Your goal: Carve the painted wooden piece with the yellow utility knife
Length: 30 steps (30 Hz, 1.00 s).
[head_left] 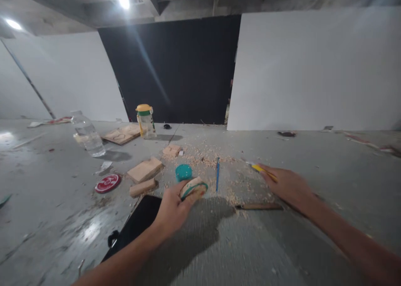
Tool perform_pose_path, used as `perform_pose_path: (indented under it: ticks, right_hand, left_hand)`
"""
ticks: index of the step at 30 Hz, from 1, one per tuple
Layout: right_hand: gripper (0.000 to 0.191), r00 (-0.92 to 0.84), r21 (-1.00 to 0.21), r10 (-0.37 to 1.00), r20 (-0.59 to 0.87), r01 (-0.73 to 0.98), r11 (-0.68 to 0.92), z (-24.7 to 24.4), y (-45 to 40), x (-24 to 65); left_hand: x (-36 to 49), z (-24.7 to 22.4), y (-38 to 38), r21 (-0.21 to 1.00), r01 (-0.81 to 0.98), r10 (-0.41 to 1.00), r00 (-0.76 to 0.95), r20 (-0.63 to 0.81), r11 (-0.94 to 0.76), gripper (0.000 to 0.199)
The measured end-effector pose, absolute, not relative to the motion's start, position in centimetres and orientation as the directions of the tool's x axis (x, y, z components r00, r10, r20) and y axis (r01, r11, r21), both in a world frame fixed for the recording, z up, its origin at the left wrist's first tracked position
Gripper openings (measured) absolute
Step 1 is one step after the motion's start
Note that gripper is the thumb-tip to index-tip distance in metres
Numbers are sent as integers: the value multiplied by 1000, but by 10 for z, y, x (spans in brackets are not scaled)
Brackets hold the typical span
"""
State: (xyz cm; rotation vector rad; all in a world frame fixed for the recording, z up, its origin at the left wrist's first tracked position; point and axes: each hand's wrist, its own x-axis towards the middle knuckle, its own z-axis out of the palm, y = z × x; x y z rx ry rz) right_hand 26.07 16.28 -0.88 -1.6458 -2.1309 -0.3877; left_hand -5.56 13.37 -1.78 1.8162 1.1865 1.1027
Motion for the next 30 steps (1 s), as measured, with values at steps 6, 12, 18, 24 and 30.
perform_pose_path:
  ticks: [6,12,18,24,30]
  right_hand:
    - [45,-94,-387,863,496,866,317,15,167,245]
    - [31,-191,-537,874,447,724,433,37,183,174]
    - [17,-408,-662,865,292,567,491,30,165,151]
    - [17,-465,-899,881,88,343,271,7,154,148]
    - [45,-448,-978,882,-148,197,-64,0,160,149]
  left_hand:
    - [-56,-22,143,969,114,948,257,185,-220,23]
    - [-62,-14,144,952,240,978,133,162,-190,20]
    - [-63,-18,144,969,138,956,241,169,-206,26]
    - [-59,-13,143,952,195,908,393,144,-235,30]
    - [-61,-23,149,991,-136,919,391,36,19,33]
